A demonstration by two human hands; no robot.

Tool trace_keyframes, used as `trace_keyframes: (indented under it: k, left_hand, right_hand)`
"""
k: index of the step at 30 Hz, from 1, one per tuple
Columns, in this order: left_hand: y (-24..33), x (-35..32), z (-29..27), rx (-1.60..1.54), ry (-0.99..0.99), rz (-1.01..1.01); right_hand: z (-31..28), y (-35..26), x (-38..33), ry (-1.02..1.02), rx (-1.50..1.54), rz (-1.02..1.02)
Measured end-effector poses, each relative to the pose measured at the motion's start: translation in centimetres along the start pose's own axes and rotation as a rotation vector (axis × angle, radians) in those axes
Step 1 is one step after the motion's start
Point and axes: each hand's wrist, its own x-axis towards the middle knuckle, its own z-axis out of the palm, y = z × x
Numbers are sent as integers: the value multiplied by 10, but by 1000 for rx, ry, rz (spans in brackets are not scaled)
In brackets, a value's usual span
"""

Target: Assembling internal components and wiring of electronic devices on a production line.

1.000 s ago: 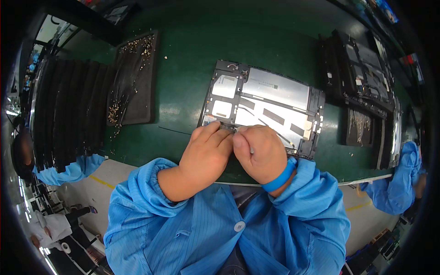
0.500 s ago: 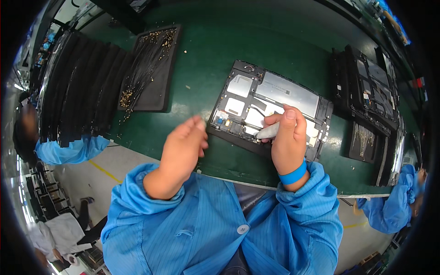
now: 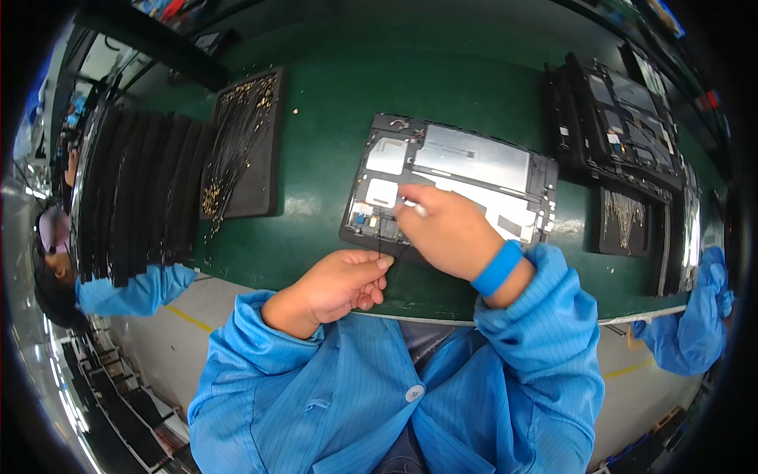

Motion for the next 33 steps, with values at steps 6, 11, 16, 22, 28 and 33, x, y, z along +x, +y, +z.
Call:
trace_keyframes:
  k: [6, 11, 16, 22, 28, 33]
  left_hand:
    - [-9, -18, 0, 22, -50, -80]
    - [-5, -8, -1, -80, -9, -41]
    - [3, 1, 0, -18, -49, -17]
    - [-1, -7, 2, -11, 106, 82]
    - [-6, 6, -16, -105, -24, 180]
    - [-1, 7, -11, -92, -49, 134]
  right_hand:
    - [-8, 2, 13, -139, 106, 251]
    - [-7, 3, 13, -202, 41, 191]
    - [-14, -1, 15, -300, -125, 116]
    - [-2, 0, 18, -306, -135, 160]
    - [-82, 40, -33, 420, 157, 387]
    - [-156, 102, -135, 1051, -354, 640]
